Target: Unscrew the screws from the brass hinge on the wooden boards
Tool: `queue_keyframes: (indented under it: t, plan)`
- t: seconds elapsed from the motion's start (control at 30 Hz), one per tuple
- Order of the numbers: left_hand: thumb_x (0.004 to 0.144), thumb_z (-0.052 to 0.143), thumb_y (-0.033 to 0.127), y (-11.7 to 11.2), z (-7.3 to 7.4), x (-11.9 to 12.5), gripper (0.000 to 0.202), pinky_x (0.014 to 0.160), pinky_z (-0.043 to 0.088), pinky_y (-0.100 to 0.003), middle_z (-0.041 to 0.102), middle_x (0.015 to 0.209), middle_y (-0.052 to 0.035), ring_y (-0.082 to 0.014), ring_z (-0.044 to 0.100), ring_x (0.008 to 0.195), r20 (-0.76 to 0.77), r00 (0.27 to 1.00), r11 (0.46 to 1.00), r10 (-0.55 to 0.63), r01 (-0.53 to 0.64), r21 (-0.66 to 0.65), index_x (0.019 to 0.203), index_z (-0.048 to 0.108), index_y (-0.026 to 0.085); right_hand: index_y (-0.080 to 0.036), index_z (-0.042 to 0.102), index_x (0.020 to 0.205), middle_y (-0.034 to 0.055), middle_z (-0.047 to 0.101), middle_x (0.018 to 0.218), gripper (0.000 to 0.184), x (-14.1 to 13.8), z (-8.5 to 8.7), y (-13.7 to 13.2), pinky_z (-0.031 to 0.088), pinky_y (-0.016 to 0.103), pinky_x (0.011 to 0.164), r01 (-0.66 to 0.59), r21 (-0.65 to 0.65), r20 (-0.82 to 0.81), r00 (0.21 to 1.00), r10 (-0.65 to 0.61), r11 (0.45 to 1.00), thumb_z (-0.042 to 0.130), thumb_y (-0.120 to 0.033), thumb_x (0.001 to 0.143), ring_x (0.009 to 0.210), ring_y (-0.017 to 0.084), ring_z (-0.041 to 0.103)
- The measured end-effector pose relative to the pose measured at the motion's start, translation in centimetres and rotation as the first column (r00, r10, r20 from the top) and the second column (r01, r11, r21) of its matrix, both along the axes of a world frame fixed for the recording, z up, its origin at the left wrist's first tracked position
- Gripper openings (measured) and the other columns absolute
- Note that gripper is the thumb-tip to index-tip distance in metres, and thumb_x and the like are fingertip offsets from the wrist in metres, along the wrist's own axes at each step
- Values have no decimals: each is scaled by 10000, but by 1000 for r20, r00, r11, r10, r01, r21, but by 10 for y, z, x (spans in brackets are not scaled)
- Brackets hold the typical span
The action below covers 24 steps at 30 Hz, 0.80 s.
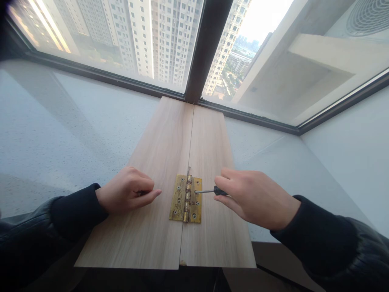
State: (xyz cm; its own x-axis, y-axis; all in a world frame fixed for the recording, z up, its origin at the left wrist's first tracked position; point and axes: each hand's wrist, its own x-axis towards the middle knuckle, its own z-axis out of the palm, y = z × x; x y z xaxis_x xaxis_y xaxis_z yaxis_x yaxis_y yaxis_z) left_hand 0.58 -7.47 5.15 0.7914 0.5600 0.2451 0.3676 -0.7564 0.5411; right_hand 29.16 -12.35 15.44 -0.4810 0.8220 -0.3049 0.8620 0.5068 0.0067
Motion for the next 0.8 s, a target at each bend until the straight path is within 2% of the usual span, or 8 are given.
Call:
queue_keyframes:
  t: [0.17, 0.27, 0.37, 0.43, 0.53, 0.6, 0.7, 0.8]
  plan:
    - [871, 455, 278, 0, 0, 0, 429, 448, 198, -246, 224, 480, 60, -60, 203, 430, -3, 1000, 1000, 2, -2, 2, 513, 247, 166, -198, 533, 775, 24, 587, 693, 398, -5, -4, -2, 386, 307, 577, 352, -225, -99, 919, -381, 909, 326, -503, 924, 615, 166, 540]
    - [869, 458, 279, -1, 0, 0, 431, 449, 193, -248, 215, 484, 61, -60, 195, 432, -7, 1000, 1000, 10, -10, -4, 520, 233, 167, -199, 528, 748, 20, 595, 698, 396, -10, -5, -3, 396, 308, 604, 396, -252, -141, 888, -438, 883, 300, -459, 943, 630, 159, 548]
    - [866, 462, 273, -1, 1, 0, 431, 448, 186, -248, 212, 484, 62, -60, 192, 433, -9, 1000, 1000, 13, -13, -5, 517, 232, 166, -194, 526, 786, 21, 585, 671, 344, -10, -5, -5, 366, 295, 559, 287, -162, -120, 944, -307, 944, 319, -415, 949, 589, 151, 528]
    - [862, 465, 265, -1, 1, 0, 430, 445, 184, -250, 211, 483, 63, -60, 193, 432, -2, 1000, 1000, 11, -11, -1, 510, 237, 166, -188, 520, 770, 20, 558, 641, 335, -7, -5, -5, 322, 287, 518, 78, -67, -93, 992, -84, 995, 314, -372, 959, 540, 138, 482]
    - [858, 469, 268, 0, 0, 0, 432, 446, 182, -255, 206, 483, 63, -61, 189, 434, 6, 1000, 1000, 14, -14, 2, 508, 239, 166, -183, 551, 754, 31, 540, 650, 323, -3, -4, -3, 291, 290, 513, -271, 52, -42, 961, 273, 961, 333, -298, 961, 540, 137, 439]
    - [863, 465, 276, 0, -1, 0, 431, 452, 185, -252, 213, 482, 61, -62, 190, 438, 0, 1000, 1000, 15, -15, -7, 516, 236, 164, -183, 590, 828, 49, 571, 718, 281, -3, -4, -3, 340, 291, 550, -288, 65, -121, 948, 294, 956, 362, -290, 953, 606, 150, 483]
    - [875, 452, 291, 0, -1, 0, 430, 457, 194, -242, 237, 479, 57, -59, 204, 435, -10, 1000, 999, 8, -8, -32, 526, 237, 161, -188, 576, 943, 57, 622, 798, 279, -8, -6, -3, 430, 289, 598, 119, -52, -357, 925, -130, 992, 414, -414, 927, 676, 161, 566]
    - [879, 447, 302, 0, -1, 0, 433, 456, 196, -238, 244, 478, 56, -57, 210, 431, -16, 1000, 999, 5, -6, -46, 528, 237, 161, -193, 533, 879, -15, 561, 578, 423, -13, -7, -5, 440, 282, 502, 503, -331, -346, 722, -599, 798, 297, -541, 925, 470, 134, 528]
